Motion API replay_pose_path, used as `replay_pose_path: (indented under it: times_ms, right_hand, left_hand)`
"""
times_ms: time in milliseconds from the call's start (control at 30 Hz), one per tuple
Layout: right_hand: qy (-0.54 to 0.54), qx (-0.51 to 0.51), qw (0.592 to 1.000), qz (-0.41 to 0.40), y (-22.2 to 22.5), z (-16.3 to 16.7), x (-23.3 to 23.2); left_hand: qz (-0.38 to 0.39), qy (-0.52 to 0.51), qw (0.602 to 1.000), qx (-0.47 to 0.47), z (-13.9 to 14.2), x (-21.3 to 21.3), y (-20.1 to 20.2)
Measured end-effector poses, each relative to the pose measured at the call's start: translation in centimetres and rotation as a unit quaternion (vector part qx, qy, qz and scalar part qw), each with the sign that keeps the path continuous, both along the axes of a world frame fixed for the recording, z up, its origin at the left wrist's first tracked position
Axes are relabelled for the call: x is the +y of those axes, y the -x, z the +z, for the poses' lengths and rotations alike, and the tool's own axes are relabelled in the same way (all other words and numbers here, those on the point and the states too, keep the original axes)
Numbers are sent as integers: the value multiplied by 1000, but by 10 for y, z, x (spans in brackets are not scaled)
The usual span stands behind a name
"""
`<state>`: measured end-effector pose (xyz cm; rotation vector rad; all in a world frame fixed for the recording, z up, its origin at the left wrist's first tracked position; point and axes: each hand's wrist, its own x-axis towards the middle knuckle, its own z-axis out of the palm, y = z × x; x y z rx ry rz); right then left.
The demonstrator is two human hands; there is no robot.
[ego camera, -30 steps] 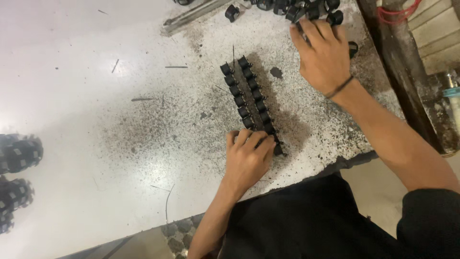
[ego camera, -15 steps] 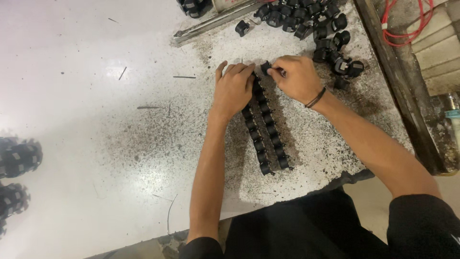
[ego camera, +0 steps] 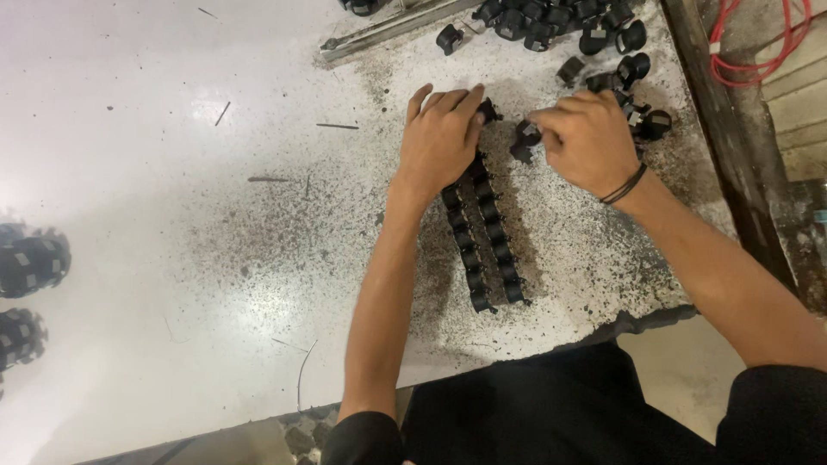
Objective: The person tests rows of black cylindrical electronic components on a workbench using a probe tool with a red wire, gathers components from a plastic tray, and arranges them into neat rows on the bench. The person then uses a soldering iron to work on the terminals of the arranged components.
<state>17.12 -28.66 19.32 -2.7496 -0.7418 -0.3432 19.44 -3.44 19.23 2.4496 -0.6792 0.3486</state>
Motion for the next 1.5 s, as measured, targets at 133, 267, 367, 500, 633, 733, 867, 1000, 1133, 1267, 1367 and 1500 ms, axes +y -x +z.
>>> replay_pose_path:
  times_ms: [133,267,367,500,633,733,867,1000,1133,1267,1367,1500]
  right_hand:
    - [41,-84,993,65,18,2,9]
    - [-13,37,999,22,27,15,26]
    - [-116,30,993,-9,26,19,40]
    - [3,-4,998,-60,8,7,36]
    - [151,-181,967,-97,-20,-11,8]
    - [138,-160,975,-74,-23,-13,-7]
    - [47,-30,998,10,11,3,-2]
    - [-64,37,997,12,57,16,20]
    - [-115,-16,993,12,67,5,35]
    - [-66,81,994,-12,19,-3,27]
    - [44,-226,973,-7,-31,7,16]
    - [101,-202,974,-4,-54,22,15]
  left_hand:
    - [-25,-21,999,31,4,-14,-12]
    - [-46,15,997,56,1,-14,-18]
    - [-74,20,995,71,-3,-11,-21]
    - [-90,15,993,77,-1,-10,-23]
    - [-98,-8,988,122,8,-10,-19]
    - [-98,-59,987,113,15,-12,-15]
    - [-91,-93,979,160,20,-14,-13]
    - [-105,-73,985,119,17,-13,-14]
    - [-103,-63,983,137,14,-14,-13]
    - [-109,-76,985,115,19,-15,-12]
    - [-102,-107,976,157,27,-14,-9]
    - [-118,-115,973,160,33,-16,-7]
